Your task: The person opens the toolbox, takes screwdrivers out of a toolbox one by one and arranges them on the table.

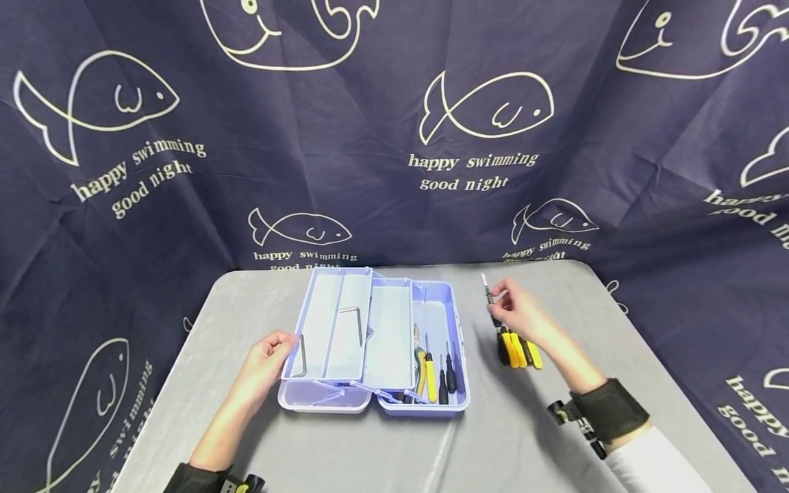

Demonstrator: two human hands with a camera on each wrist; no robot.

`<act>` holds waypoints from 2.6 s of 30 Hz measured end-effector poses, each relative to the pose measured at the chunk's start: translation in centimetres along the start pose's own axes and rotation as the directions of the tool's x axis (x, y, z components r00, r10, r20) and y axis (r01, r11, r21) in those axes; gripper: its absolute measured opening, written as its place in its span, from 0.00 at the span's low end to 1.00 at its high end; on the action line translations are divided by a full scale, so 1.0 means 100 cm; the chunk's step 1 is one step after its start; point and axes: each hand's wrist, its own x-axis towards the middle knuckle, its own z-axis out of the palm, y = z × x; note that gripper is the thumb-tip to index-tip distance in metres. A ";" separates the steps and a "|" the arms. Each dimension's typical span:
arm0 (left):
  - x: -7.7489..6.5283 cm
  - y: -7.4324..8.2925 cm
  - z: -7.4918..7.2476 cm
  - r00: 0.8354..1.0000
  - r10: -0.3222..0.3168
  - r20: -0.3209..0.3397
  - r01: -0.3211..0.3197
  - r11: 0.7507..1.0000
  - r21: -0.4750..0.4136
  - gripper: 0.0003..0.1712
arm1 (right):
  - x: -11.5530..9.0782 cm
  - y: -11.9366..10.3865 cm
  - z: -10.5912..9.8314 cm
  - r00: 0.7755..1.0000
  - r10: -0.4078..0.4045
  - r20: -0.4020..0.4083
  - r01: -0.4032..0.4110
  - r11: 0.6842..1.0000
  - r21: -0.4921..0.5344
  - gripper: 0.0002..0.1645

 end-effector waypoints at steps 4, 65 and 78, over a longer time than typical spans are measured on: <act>-0.001 0.000 0.000 1.000 0.005 0.003 -0.005 1.000 0.004 0.11 | -0.008 0.028 -0.019 0.996 0.085 -0.038 -0.087 0.994 -0.071 0.16; -0.002 0.003 0.002 0.999 -0.017 -0.027 0.018 1.000 0.015 0.12 | -0.043 0.125 -0.012 0.936 0.337 0.104 -0.315 0.931 -0.185 0.06; -0.003 0.002 0.002 0.999 -0.016 -0.037 0.017 1.000 0.023 0.11 | -0.043 0.123 -0.011 0.932 0.341 0.121 -0.310 0.925 -0.221 0.08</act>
